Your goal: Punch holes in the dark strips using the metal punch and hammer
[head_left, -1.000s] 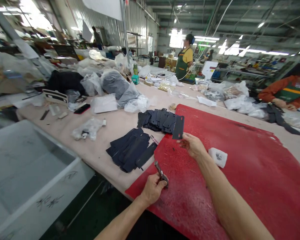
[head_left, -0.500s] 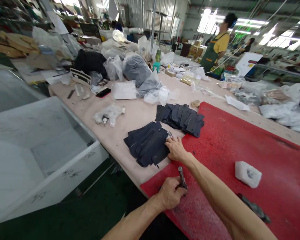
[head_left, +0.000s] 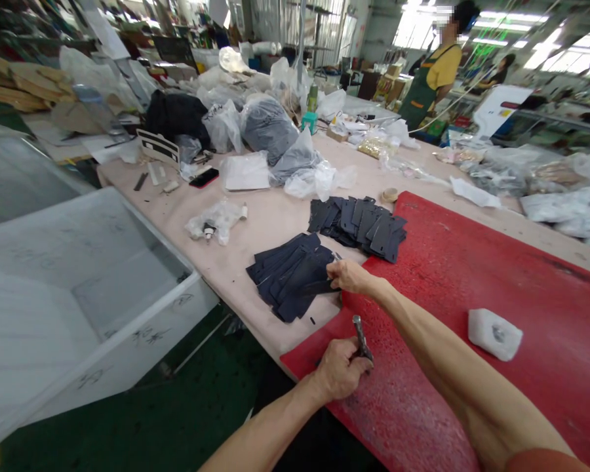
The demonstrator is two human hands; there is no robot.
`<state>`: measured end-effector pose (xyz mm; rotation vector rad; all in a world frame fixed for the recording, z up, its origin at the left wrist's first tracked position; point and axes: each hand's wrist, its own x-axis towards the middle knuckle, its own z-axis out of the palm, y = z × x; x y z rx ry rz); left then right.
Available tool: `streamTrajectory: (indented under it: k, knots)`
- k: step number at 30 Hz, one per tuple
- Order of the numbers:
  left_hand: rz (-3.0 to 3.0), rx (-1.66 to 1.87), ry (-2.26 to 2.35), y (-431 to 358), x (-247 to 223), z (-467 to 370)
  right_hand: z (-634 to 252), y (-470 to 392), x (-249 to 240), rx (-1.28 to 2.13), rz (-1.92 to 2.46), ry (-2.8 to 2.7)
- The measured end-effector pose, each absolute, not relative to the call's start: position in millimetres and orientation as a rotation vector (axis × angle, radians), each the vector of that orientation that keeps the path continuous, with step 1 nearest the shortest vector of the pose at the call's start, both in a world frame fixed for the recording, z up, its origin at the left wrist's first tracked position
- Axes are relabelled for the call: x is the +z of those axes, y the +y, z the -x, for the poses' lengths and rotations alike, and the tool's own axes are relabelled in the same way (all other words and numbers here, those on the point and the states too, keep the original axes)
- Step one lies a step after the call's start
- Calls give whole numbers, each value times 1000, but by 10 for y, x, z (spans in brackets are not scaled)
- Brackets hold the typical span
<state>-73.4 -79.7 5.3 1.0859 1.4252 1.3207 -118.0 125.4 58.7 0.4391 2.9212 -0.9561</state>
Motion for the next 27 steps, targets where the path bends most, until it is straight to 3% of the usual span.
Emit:
streamTrajectory:
  k: [4, 6, 8, 10, 13, 16, 22, 27]
  knots:
    - [-1128, 1322, 1445, -792, 84, 744, 902, 1304, 950, -1327, -853, 3044]
    - [-1153, 1330, 1453, -774, 103, 757, 532, 1271, 1077, -1681, -1210, 3004]
    - [-1176, 1325, 1453, -746, 106, 772, 26, 1136, 1094, -2020, -1620, 2830]
    - [-1187, 1321, 1459, -719, 85, 782, -538, 871, 981, -2088, -2013, 2636]
    - [-1198, 1304, 1492, -701, 29, 787, -1268, 292, 634, -1962, -2466, 2346]
    - [-1209, 1283, 1533, -698, -7, 785, -1646, -278, 292, -1782, -2606, 2149]
    - [-1266, 1249, 1607, -679, 15, 767, -1592, -708, 206, -739, -2361, 2340]
    - [-1271, 1244, 1617, -685, 0, 741, -1550, -634, 359, -416, -2116, 2250]
